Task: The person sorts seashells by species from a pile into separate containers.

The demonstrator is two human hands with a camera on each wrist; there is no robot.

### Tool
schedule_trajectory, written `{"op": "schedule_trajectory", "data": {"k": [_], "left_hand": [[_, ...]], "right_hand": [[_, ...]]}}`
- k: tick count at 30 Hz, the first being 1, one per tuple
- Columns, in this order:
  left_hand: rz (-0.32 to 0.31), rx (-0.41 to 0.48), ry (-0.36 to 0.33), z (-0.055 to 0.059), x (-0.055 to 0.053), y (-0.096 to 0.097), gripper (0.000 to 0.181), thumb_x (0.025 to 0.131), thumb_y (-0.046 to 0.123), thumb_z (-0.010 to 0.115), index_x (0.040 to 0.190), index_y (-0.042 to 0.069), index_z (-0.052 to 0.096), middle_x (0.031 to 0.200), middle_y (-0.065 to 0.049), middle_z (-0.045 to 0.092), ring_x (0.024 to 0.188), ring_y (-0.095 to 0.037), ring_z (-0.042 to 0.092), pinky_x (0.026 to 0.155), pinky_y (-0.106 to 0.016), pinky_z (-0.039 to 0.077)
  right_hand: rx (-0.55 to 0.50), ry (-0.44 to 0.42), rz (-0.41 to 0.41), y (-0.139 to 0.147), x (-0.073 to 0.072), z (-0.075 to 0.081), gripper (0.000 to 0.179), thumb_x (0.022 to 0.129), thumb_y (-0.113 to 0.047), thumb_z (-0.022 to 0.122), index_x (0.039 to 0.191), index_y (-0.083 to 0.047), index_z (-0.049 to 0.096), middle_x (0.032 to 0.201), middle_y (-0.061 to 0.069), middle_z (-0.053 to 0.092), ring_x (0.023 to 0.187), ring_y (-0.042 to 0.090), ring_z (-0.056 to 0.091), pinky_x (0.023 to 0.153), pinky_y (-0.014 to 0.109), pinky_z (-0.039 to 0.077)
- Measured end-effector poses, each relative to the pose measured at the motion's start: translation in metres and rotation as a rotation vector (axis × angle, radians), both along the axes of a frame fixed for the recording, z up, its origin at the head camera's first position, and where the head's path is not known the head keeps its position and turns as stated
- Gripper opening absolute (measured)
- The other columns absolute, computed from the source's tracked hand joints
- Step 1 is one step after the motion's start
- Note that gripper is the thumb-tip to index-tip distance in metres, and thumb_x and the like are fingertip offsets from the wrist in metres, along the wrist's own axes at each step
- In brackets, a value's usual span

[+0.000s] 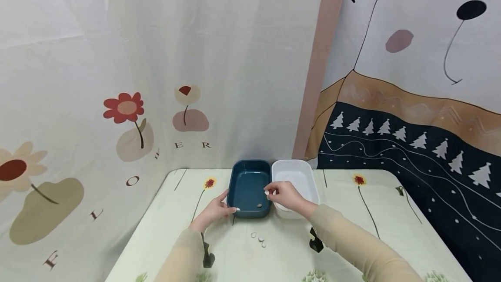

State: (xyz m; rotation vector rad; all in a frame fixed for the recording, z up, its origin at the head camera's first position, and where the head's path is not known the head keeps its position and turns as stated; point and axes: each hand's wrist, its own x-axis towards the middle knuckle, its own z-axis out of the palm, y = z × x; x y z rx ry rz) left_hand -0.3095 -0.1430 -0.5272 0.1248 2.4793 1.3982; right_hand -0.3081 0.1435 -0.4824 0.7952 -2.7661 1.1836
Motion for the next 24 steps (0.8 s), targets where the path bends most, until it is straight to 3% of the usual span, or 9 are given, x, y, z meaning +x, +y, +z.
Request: {"op": "schedule_trajectory", "data": {"k": [15, 24], "left_hand": [[0.005, 0.020, -0.003, -0.005, -0.002, -0.002, 0.089, 0.084, 0.021, 0.077, 0.154, 0.006, 0.024, 0.070, -0.005, 0.056, 0.065, -0.021, 0.056, 0.061, -0.031, 0.042], [-0.008, 0.009, 0.002, -0.003, 0.000, -0.001, 0.086, 0.086, 0.021, 0.075, 0.154, 0.007, 0.023, 0.071, -0.006, 0.056, 0.068, -0.026, 0.056, 0.064, -0.032, 0.042]], "right_hand": [[-0.028, -0.074, -0.161, -0.006, -0.025, -0.010, 0.019, 0.089, -0.006, 0.066, 0.107, -0.004, 0.072, 0.087, 0.001, 0.065, 0.076, 0.013, 0.054, 0.067, 0.028, 0.048], [-0.045, -0.104, -0.167, -0.015, -0.032, -0.010, 0.022, 0.089, -0.003, 0.065, 0.110, 0.002, 0.070, 0.091, 0.003, 0.066, 0.080, 0.015, 0.057, 0.071, 0.030, 0.050]]}}
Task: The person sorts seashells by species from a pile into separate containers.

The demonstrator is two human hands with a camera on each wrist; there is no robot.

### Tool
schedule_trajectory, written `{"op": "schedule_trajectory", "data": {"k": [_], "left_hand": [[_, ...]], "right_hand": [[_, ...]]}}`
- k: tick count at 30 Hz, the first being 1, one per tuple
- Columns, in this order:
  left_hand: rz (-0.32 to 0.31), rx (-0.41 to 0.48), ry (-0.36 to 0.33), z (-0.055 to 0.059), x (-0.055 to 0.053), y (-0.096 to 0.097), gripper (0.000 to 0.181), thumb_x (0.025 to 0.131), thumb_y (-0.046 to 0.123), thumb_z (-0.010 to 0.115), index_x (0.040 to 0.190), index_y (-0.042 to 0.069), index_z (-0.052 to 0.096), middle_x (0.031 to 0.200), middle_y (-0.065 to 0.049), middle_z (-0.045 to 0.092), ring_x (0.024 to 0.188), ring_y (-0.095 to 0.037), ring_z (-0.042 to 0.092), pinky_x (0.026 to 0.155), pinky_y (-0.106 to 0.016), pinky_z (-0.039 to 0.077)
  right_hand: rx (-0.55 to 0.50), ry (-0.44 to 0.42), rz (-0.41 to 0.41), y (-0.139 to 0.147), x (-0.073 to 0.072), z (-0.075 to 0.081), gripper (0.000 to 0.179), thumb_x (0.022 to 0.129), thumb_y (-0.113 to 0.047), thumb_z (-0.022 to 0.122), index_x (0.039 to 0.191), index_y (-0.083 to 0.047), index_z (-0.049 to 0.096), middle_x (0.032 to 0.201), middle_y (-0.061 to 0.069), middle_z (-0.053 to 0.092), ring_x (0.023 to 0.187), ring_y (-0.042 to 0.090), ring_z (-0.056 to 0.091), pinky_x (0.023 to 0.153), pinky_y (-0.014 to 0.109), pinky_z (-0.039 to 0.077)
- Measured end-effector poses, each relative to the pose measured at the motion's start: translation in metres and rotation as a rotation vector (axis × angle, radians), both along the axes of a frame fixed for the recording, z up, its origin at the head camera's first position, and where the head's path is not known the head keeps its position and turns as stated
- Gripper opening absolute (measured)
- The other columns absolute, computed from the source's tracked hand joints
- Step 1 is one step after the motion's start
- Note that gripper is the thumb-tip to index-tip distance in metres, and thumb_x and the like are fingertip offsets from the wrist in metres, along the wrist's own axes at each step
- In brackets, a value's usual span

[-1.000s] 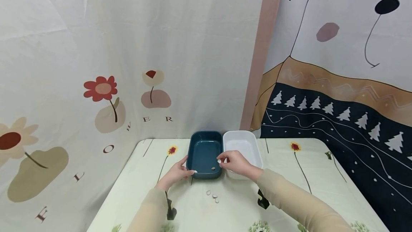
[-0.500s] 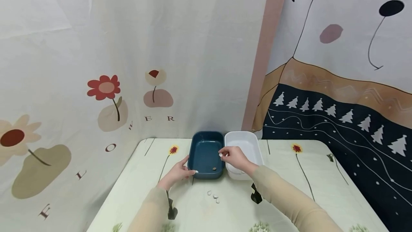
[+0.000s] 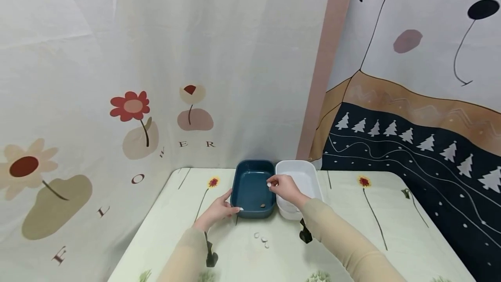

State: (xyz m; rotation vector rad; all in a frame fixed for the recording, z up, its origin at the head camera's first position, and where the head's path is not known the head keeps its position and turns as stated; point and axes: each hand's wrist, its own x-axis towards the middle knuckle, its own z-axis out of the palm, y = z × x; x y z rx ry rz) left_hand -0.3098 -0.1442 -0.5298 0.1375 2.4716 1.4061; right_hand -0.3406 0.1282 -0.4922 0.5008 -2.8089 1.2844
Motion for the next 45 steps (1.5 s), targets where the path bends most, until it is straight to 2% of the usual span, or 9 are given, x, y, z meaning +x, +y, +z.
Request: {"op": "schedule_trajectory", "data": {"k": [6, 20, 30, 33, 41, 45], "left_hand": [[0.005, 0.002, -0.012, -0.001, 0.001, 0.003, 0.088, 0.085, 0.023, 0.076, 0.154, 0.008, 0.023, 0.072, -0.006, 0.056, 0.068, -0.025, 0.055, 0.064, -0.031, 0.042], [-0.032, 0.016, 0.013, 0.001, 0.002, 0.012, 0.087, 0.086, 0.021, 0.074, 0.154, 0.005, 0.022, 0.071, -0.004, 0.057, 0.066, -0.022, 0.056, 0.065, -0.031, 0.043], [-0.019, 0.011, 0.009, 0.000, 0.002, 0.014, 0.088, 0.085, 0.022, 0.076, 0.154, 0.006, 0.023, 0.071, -0.005, 0.057, 0.066, -0.023, 0.056, 0.063, -0.030, 0.042], [-0.015, 0.010, 0.006, -0.001, 0.002, 0.013, 0.088, 0.085, 0.022, 0.076, 0.154, 0.006, 0.023, 0.071, -0.006, 0.057, 0.067, -0.023, 0.056, 0.063, -0.030, 0.042], [-0.015, -0.004, 0.009, 0.002, 0.004, 0.006, 0.087, 0.086, 0.020, 0.075, 0.154, 0.004, 0.022, 0.072, -0.006, 0.058, 0.068, -0.024, 0.057, 0.062, -0.030, 0.041], [0.010, -0.016, -0.003, 0.005, 0.003, 0.002, 0.087, 0.086, 0.021, 0.075, 0.154, 0.006, 0.023, 0.072, -0.007, 0.058, 0.070, -0.024, 0.058, 0.063, -0.030, 0.041]], "right_hand": [[-0.018, -0.023, -0.011, -0.004, -0.003, -0.001, 0.021, 0.089, -0.005, 0.066, 0.110, 0.000, 0.070, 0.094, 0.004, 0.067, 0.082, 0.016, 0.058, 0.074, 0.030, 0.051], [-0.030, -0.053, -0.071, -0.008, -0.004, -0.004, 0.023, 0.091, -0.006, 0.065, 0.114, -0.001, 0.068, 0.090, 0.002, 0.065, 0.080, 0.015, 0.058, 0.072, 0.031, 0.051], [-0.020, -0.049, -0.049, -0.002, -0.001, -0.001, 0.022, 0.092, -0.008, 0.064, 0.113, -0.002, 0.069, 0.094, 0.002, 0.065, 0.082, 0.015, 0.059, 0.072, 0.031, 0.051], [-0.034, -0.043, -0.035, -0.001, 0.003, -0.001, 0.022, 0.092, -0.007, 0.064, 0.112, 0.000, 0.069, 0.093, 0.002, 0.065, 0.082, 0.016, 0.058, 0.073, 0.031, 0.051], [-0.071, -0.027, 0.031, 0.000, 0.023, -0.003, 0.014, 0.090, -0.006, 0.066, 0.103, -0.007, 0.072, 0.083, -0.002, 0.062, 0.074, 0.015, 0.054, 0.067, 0.028, 0.048], [-0.077, -0.005, 0.071, -0.002, 0.034, -0.003, 0.013, 0.088, -0.006, 0.068, 0.101, -0.007, 0.072, 0.082, -0.003, 0.062, 0.073, 0.014, 0.052, 0.065, 0.027, 0.046]]}}
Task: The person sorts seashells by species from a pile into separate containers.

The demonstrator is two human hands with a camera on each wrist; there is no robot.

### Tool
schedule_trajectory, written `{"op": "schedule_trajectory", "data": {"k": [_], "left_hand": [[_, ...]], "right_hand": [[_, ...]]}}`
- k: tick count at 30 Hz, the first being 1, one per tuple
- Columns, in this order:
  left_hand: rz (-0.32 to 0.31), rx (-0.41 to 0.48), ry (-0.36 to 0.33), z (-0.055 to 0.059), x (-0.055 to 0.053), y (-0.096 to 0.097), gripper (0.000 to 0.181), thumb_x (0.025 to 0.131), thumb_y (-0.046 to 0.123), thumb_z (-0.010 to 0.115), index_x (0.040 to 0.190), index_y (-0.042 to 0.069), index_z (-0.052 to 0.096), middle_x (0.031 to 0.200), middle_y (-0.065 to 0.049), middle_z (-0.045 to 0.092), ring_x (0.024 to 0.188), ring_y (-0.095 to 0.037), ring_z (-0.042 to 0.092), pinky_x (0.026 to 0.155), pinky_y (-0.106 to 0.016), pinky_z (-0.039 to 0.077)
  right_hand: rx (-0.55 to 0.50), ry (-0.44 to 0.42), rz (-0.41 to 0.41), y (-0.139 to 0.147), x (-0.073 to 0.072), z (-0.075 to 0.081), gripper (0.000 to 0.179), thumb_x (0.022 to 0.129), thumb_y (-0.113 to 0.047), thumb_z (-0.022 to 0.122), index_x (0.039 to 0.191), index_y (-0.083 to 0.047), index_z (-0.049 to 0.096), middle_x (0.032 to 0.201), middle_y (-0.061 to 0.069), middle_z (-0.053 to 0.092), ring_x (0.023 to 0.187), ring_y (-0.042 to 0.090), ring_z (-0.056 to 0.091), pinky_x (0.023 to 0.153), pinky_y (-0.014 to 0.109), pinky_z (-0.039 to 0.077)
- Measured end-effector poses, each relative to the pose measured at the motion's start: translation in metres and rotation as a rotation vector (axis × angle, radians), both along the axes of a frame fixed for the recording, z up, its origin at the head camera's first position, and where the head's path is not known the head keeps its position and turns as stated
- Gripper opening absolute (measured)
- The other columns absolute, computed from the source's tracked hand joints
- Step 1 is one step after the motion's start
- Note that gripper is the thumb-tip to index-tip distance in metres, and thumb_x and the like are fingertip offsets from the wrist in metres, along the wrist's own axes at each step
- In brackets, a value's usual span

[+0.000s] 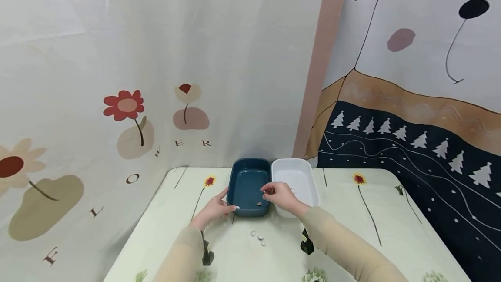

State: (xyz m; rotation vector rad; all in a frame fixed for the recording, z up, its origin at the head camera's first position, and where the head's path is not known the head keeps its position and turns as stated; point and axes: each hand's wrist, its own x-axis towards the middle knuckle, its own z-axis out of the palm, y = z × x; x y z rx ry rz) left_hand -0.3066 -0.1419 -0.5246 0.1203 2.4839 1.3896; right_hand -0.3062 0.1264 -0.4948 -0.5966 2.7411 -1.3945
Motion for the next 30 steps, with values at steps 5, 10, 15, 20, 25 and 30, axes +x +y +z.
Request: {"op": "schedule_trajectory", "data": {"k": [5, 10, 15, 20, 25, 30], "left_hand": [[0.012, -0.009, -0.006, 0.002, -0.001, -0.002, 0.087, 0.085, 0.023, 0.076, 0.154, 0.007, 0.024, 0.072, -0.006, 0.057, 0.071, -0.025, 0.057, 0.064, -0.031, 0.041], [-0.001, -0.005, -0.007, 0.001, -0.002, -0.002, 0.087, 0.086, 0.023, 0.075, 0.154, 0.007, 0.023, 0.071, -0.006, 0.057, 0.069, -0.024, 0.057, 0.064, -0.031, 0.041], [-0.002, -0.003, 0.004, 0.000, -0.003, -0.002, 0.088, 0.086, 0.022, 0.075, 0.154, 0.005, 0.023, 0.072, -0.006, 0.057, 0.068, -0.022, 0.056, 0.063, -0.030, 0.042], [0.005, -0.002, 0.003, -0.001, -0.003, -0.003, 0.089, 0.085, 0.023, 0.076, 0.154, 0.006, 0.023, 0.073, -0.006, 0.057, 0.067, -0.021, 0.056, 0.063, -0.031, 0.042], [0.008, -0.001, 0.003, 0.000, -0.002, -0.002, 0.089, 0.084, 0.023, 0.077, 0.154, 0.006, 0.023, 0.072, -0.006, 0.057, 0.067, -0.022, 0.055, 0.062, -0.031, 0.042], [0.009, 0.000, -0.007, 0.000, -0.001, -0.001, 0.089, 0.084, 0.023, 0.077, 0.154, 0.006, 0.023, 0.071, -0.006, 0.056, 0.066, -0.021, 0.054, 0.062, -0.031, 0.041]], "right_hand": [[-0.008, 0.026, 0.051, -0.002, 0.016, -0.004, 0.013, 0.085, -0.003, 0.068, 0.098, -0.002, 0.073, 0.083, 0.001, 0.065, 0.071, 0.011, 0.052, 0.064, 0.025, 0.044], [-0.018, 0.017, 0.114, -0.003, 0.034, -0.014, 0.012, 0.083, -0.002, 0.070, 0.094, -0.005, 0.074, 0.085, -0.001, 0.067, 0.068, 0.007, 0.051, 0.062, 0.024, 0.043], [-0.016, -0.036, 0.106, -0.004, 0.054, -0.030, 0.012, 0.080, -0.005, 0.072, 0.093, -0.003, 0.073, 0.076, -0.007, 0.062, 0.065, 0.006, 0.049, 0.060, 0.024, 0.041], [-0.074, -0.115, 0.026, -0.008, 0.070, -0.056, 0.015, 0.075, -0.007, 0.077, 0.089, -0.001, 0.073, 0.070, -0.009, 0.059, 0.060, 0.004, 0.049, 0.054, 0.022, 0.042], [-0.106, -0.153, -0.007, -0.010, 0.082, -0.073, 0.016, 0.073, -0.009, 0.080, 0.085, -0.003, 0.071, 0.069, -0.008, 0.059, 0.062, 0.005, 0.053, 0.056, 0.023, 0.045], [-0.042, -0.149, -0.029, -0.011, 0.089, -0.077, 0.017, 0.072, -0.012, 0.082, 0.081, -0.009, 0.069, 0.069, -0.008, 0.056, 0.064, 0.006, 0.050, 0.061, 0.025, 0.043]]}}
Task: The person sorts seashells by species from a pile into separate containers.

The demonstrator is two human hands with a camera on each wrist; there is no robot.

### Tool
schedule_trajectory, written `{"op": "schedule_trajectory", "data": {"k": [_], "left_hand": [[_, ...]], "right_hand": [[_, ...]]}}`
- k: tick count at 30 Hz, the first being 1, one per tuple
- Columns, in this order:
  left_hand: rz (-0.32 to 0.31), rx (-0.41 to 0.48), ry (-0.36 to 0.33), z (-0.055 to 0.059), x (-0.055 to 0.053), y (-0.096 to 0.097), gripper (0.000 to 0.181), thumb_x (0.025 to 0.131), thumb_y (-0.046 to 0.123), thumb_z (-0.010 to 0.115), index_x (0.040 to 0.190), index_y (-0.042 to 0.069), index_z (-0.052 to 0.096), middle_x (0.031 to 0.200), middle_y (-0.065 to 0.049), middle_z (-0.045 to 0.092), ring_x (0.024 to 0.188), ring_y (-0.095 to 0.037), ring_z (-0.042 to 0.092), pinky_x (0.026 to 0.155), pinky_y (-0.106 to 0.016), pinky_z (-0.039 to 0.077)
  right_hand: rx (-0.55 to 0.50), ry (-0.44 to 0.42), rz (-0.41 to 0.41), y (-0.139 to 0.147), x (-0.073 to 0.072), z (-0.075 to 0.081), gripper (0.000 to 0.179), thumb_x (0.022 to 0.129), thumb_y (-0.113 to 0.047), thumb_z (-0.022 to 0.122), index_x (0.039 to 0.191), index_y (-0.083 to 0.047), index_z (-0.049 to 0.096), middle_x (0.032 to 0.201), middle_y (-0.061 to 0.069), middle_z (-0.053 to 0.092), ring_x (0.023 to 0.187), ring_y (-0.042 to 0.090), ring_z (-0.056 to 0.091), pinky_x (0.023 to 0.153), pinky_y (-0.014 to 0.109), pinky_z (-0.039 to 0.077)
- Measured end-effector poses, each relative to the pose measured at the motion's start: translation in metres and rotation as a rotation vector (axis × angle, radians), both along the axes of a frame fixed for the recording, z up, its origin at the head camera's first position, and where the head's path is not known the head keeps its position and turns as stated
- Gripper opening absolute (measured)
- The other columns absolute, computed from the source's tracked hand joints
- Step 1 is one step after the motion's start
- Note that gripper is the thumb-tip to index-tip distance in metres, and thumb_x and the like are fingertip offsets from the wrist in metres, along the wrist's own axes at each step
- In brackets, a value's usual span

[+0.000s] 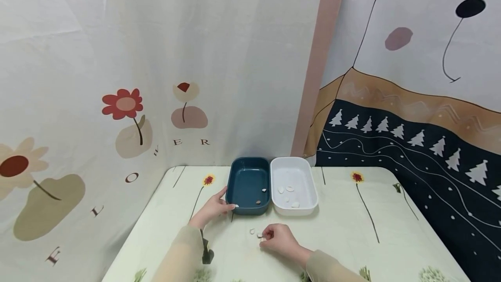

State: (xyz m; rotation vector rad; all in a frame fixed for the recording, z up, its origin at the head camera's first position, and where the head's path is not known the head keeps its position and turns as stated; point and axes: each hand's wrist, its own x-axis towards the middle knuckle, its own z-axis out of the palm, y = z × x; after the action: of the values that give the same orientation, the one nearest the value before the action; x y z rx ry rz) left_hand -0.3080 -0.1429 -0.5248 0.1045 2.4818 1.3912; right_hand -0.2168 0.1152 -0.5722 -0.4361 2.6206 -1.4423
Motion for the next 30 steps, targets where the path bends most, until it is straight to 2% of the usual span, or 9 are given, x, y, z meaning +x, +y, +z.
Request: {"op": "schedule_trajectory", "data": {"k": [6, 11, 30], "left_hand": [[0.004, 0.002, -0.016, 0.0003, -0.0007, 0.0004, 0.089, 0.084, 0.024, 0.077, 0.154, 0.006, 0.023, 0.072, -0.007, 0.056, 0.068, -0.022, 0.055, 0.063, -0.030, 0.041], [0.003, 0.001, -0.011, 0.0004, 0.0000, 0.0005, 0.089, 0.085, 0.024, 0.076, 0.154, 0.006, 0.023, 0.072, -0.007, 0.056, 0.068, -0.022, 0.055, 0.064, -0.031, 0.041], [-0.005, 0.005, -0.008, 0.0003, 0.0001, -0.0005, 0.090, 0.084, 0.025, 0.077, 0.154, 0.007, 0.023, 0.072, -0.007, 0.057, 0.070, -0.025, 0.057, 0.063, -0.031, 0.040]], "right_hand": [[0.086, 0.053, -0.021, -0.0019, 0.0038, -0.0006, 0.020, 0.070, -0.016, 0.083, 0.080, -0.010, 0.068, 0.067, -0.008, 0.052, 0.062, 0.006, 0.045, 0.059, 0.025, 0.040], [0.137, 0.064, -0.038, -0.0049, 0.0030, -0.0042, 0.021, 0.070, -0.020, 0.083, 0.080, -0.012, 0.068, 0.065, -0.008, 0.050, 0.060, 0.006, 0.044, 0.058, 0.025, 0.038], [0.177, 0.115, -0.035, -0.0071, 0.0011, -0.0092, 0.013, 0.072, -0.013, 0.076, 0.074, -0.017, 0.064, 0.066, -0.009, 0.049, 0.060, 0.004, 0.044, 0.057, 0.024, 0.038]]}}
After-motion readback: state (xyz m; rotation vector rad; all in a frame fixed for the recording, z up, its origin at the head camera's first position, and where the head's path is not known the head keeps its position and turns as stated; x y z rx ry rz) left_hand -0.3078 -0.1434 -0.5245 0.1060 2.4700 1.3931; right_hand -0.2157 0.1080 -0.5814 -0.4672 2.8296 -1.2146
